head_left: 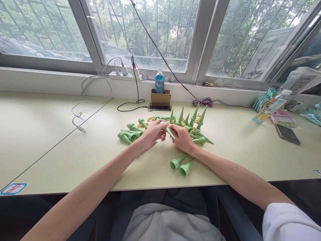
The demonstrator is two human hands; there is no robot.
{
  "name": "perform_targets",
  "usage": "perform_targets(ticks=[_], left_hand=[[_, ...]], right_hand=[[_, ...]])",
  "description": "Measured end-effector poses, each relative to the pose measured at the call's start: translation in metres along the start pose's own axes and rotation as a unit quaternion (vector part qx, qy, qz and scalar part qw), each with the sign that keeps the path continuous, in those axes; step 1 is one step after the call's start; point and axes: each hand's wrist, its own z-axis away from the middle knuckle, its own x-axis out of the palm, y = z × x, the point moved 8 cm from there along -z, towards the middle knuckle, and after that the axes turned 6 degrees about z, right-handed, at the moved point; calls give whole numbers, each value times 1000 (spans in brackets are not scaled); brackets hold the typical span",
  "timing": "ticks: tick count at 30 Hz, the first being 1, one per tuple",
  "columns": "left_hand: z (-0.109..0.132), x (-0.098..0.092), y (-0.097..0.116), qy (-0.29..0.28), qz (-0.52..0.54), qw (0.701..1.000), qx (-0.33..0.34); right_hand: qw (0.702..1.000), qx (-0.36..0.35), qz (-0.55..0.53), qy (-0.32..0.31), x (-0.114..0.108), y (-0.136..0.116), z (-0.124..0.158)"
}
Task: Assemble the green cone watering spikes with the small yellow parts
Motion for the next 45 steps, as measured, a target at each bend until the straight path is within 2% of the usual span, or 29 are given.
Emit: perform_targets(ticks=[6, 19, 28, 37, 45], left_hand=[[0, 2, 0, -33, 53, 998, -11], [3, 9, -1, -121, 40, 991, -45], [5, 12, 0, -153, -5, 988, -19], [0, 10, 1, -118, -14, 993, 5], [3, 10, 5, -129, -33, 991, 33]], right_hand=[[1000, -3, -8, 10, -4, -2, 0], [998, -61, 2, 14, -3, -8, 2], [998, -66, 13, 18, -2, -4, 2], [995, -33, 42, 80, -12, -8, 3], [996, -39, 34, 77, -11, -6, 2]])
